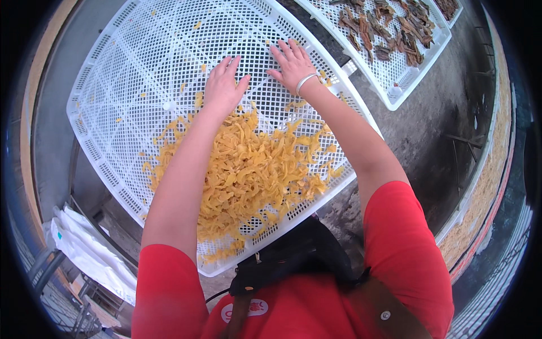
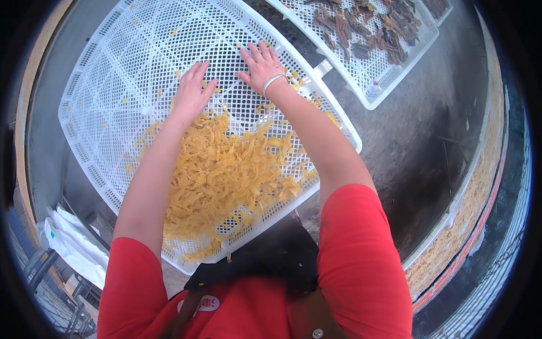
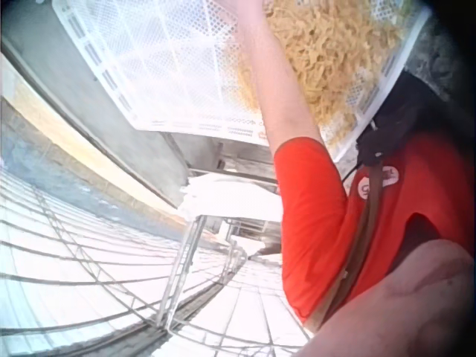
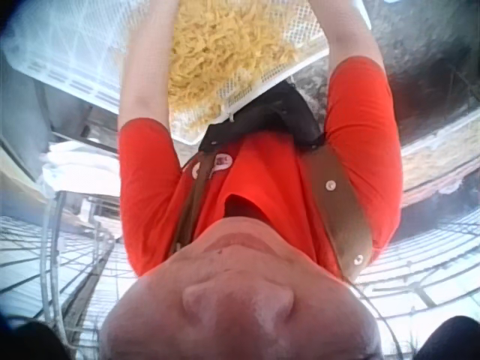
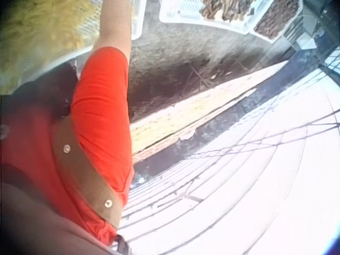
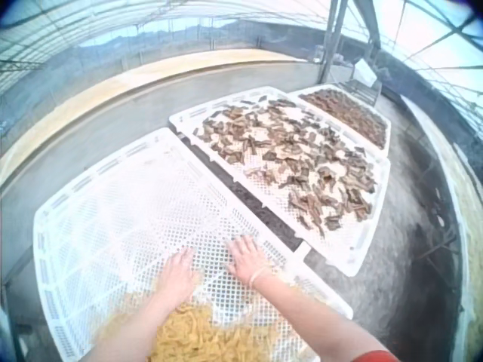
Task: The person walks through a drying facility and spreads sliced orange and yellow vegetables on white mesh trays. They use their hands to toss and evenly distribute the produce across the trays to facilitate drying.
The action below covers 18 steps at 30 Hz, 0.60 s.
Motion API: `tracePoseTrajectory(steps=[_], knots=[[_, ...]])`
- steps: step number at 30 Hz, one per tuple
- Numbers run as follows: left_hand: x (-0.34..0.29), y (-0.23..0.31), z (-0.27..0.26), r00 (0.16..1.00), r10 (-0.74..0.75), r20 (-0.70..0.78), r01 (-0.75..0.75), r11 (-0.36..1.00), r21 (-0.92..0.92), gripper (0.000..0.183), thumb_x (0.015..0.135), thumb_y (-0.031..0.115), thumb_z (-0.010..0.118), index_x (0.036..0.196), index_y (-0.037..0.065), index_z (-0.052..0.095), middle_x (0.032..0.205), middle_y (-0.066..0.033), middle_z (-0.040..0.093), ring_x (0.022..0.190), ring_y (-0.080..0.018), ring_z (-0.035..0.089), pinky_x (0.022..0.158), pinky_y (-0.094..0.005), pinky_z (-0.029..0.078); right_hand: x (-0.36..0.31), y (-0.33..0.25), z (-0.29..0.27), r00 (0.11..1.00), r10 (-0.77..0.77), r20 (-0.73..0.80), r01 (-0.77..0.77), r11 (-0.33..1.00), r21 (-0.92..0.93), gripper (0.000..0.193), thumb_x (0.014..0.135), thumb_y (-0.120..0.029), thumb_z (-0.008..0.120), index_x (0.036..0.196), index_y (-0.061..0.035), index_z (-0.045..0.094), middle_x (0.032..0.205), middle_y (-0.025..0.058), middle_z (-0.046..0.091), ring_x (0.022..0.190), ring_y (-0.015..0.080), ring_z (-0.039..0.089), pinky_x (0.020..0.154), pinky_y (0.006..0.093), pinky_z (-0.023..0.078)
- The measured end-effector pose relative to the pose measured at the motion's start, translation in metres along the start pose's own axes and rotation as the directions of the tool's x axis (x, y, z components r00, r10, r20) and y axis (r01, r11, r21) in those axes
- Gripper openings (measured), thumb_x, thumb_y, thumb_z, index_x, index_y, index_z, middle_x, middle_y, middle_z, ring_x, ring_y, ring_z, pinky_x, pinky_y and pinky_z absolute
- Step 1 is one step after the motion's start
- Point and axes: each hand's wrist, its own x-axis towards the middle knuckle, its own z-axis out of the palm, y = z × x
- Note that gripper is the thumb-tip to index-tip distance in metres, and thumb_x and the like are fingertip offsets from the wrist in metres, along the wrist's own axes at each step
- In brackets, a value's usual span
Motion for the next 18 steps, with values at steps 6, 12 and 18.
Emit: tracePoseTrajectory(steps=[6,12,18], knots=[[-0.042,0.047,0.045,0.966,-0.07,0.248,-0.031,0.924,0.38,0.062,0.093,0.048,0.053,0.146,0.016,0.042,0.154,-0.013,0.032,0.143,-0.0355,0.026,0.114,-0.0539,0.024,-0.102,-0.025,0.006,0.985,0.129,0.112,-0.141,0.984,0.11,0.071,0.093,-0.054,0.051,0.147,-0.0117,0.036,0.154,0.0118,0.032,0.145,0.0304,0.022,0.119,0.0458,0.017],[-0.084,0.07,0.006,0.824,-0.009,0.567,-0.199,0.932,0.304,0.052,0.091,0.035,0.059,0.136,0.01,0.053,0.141,-0.0114,0.049,0.129,-0.0319,0.045,0.108,-0.0476,0.036,-0.156,-0.029,-0.042,0.975,0.136,0.176,-0.199,0.887,0.417,0.062,0.091,-0.046,0.058,0.14,-0.0097,0.047,0.149,0.0136,0.039,0.141,0.0309,0.032,0.113,0.0462,0.028],[0.02,0.105,0.079,0.923,0.378,0.07,-0.374,0.925,-0.069,0.043,0.092,0.021,0.057,0.133,0.008,0.053,0.137,-0.0125,0.051,0.126,-0.031,0.048,0.106,-0.0425,0.038,-0.129,-0.005,-0.004,0.942,0.324,-0.087,-0.314,0.942,0.117,0.059,0.091,-0.043,0.059,0.138,-0.0095,0.048,0.145,0.0125,0.043,0.139,0.0295,0.033,0.115,0.0474,0.023]])
